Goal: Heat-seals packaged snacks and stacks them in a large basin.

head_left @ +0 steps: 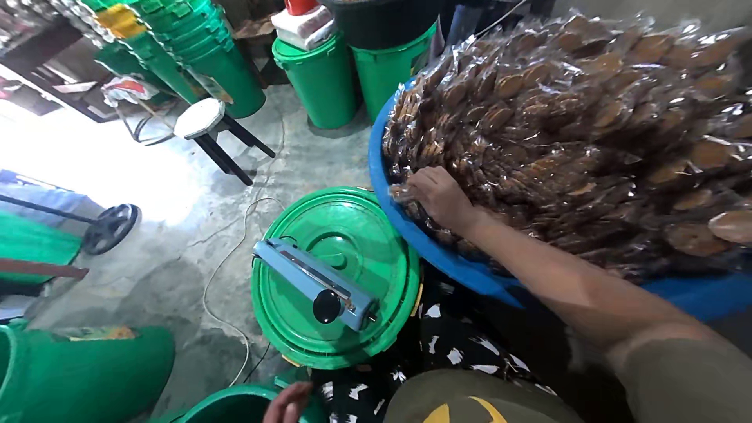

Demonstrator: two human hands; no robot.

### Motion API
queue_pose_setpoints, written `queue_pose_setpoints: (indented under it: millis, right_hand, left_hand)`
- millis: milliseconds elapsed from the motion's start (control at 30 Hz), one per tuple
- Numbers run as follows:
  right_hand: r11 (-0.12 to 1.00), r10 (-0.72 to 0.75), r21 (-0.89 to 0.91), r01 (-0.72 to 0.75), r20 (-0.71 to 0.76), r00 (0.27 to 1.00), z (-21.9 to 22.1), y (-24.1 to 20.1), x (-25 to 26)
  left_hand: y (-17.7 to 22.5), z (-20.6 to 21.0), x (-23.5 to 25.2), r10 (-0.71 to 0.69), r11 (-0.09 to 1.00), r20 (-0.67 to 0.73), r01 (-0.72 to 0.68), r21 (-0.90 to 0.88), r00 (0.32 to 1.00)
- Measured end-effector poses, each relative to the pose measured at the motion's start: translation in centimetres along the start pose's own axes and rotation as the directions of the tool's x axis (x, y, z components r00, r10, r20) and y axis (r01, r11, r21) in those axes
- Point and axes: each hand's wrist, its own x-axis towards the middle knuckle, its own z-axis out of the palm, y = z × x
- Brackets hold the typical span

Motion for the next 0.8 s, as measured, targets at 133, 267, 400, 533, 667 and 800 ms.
queue_pose_setpoints:
  millis: [133,267,400,533,667,800]
  right_hand:
    - [0.903,0.203,0.349,-0.251,0.169,0.965,-2.5,-11.7,-1.5]
    - [0.403,0.254,0.490,-0.773,0.752,0.609,0.4,-17.3,-5.2]
    - [0.470,0.318,0.325,-0.821,0.805,0.501,4.5,-16.8,-4.8]
    - [0.743,0.269,0.171,-0.647,0.809,0.523,9.0,-16.6,-1.7]
    - [0.774,0.292,0.154,-0.615,0.774,0.562,11.6,-15.4,2.0]
    - [0.846,0.021,0.270,-0.460,0.844,0.535,8.0,-16.8,6.3]
  left_hand:
    - [3.0,7.8,1.3,0.056,0.935,0.329,0.067,-0.349,0.943]
    - [2.8,12.0,2.5,-0.077,0.846,0.347,0.245,-0.473,0.935]
    - [0.1,11.7,4.7,-0.192,0.929,0.009,0.185,-0.321,0.981]
    - [-0.6,10.7,8.1,-0.243,0.956,-0.189,0.201,-0.216,0.952]
    - [0.3,9.3,11.3,-0.256,0.945,-0.236,0.192,-0.264,0.937]
    - [0.5,7.3,14.1,-0.219,0.965,-0.292,0.162,-0.209,0.931]
